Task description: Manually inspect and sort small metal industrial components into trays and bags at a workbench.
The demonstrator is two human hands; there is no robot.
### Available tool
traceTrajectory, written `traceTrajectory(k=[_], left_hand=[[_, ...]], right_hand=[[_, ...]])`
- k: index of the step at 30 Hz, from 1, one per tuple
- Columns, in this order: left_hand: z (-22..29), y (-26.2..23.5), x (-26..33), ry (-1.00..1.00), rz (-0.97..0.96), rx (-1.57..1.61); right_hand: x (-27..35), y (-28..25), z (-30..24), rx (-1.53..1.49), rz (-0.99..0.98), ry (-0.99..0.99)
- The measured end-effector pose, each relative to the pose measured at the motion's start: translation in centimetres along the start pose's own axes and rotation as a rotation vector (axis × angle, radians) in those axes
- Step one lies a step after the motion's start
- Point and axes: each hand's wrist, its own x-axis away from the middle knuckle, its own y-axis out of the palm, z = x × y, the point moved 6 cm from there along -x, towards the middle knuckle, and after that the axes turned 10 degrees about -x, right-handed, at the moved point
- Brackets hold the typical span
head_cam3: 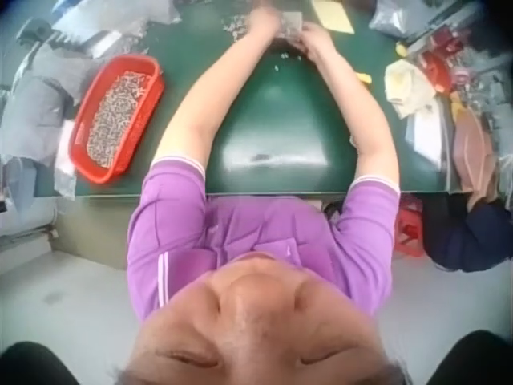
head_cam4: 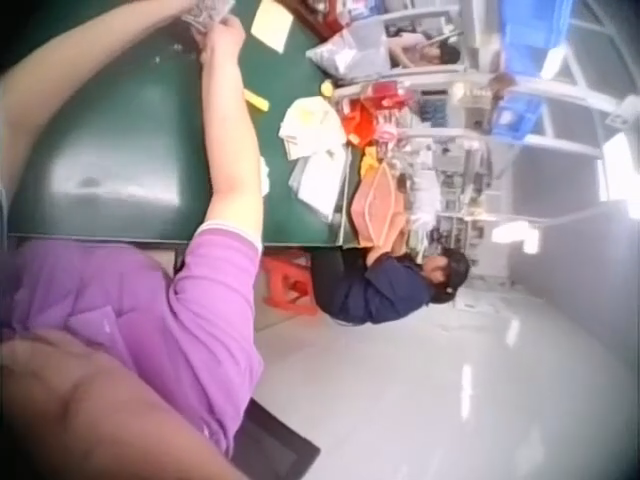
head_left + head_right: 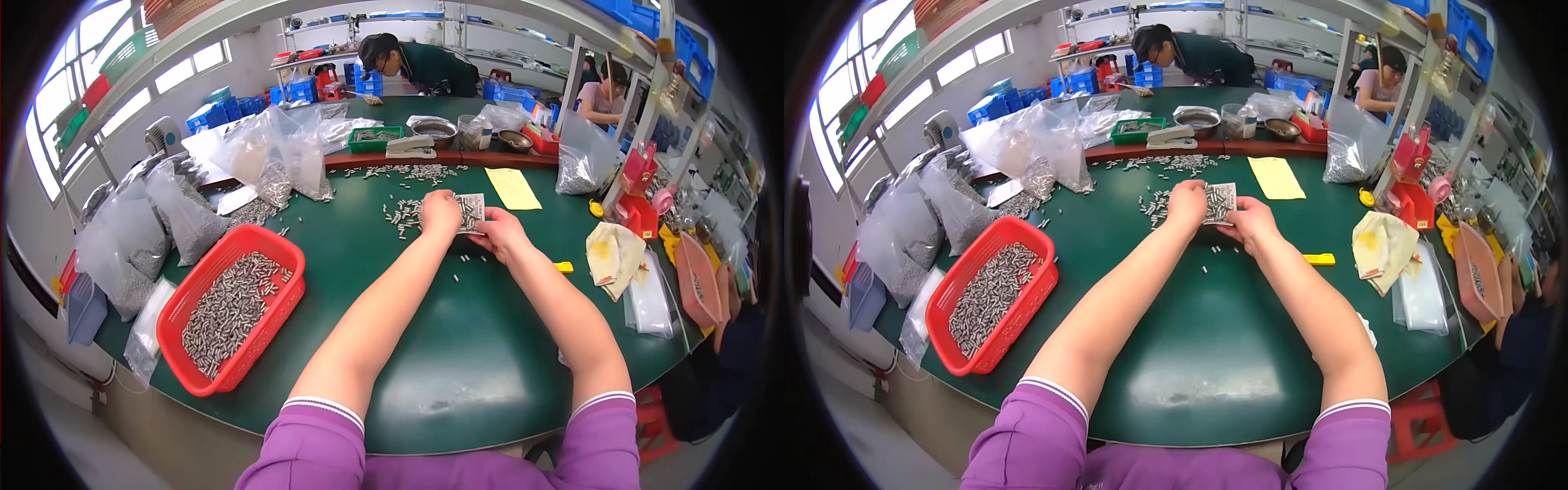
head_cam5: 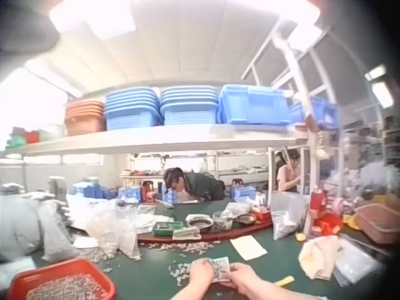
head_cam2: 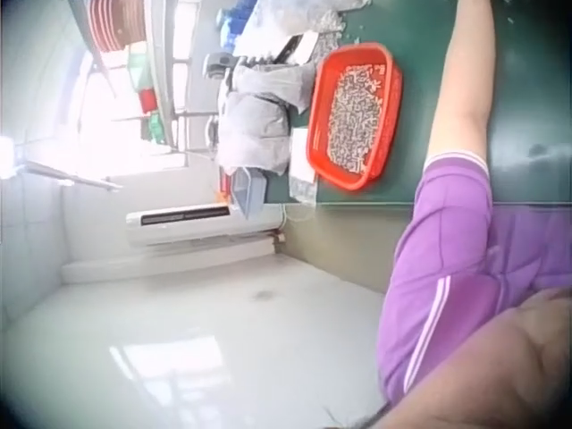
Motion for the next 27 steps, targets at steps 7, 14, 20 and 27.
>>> traceTrajectory(k=[7, 14, 20, 27], left_hand=[[-2.0, -13.4, -0.8, -0.017, 0.123, 0.206], [-11.5, -33.1, 2.4, -0.153, 0.212, 0.016], [-18.8, -38.0, 7.6, -0.372, 0.14, -0.473], [-10.2, -32.9, 5.5, 0.169, 0.423, -0.523]], right_hand=[[4.3, 11.3, -3.0, -0.032, -0.225, -0.146], [9.1, 30.0, 0.7, 0.405, -0.394, -0.403], [11.3, 31.3, 1.1, 0.618, -0.35, -0.82], [1.1, 9.6, -9.9, 0.832, 0.098, -0.765]])
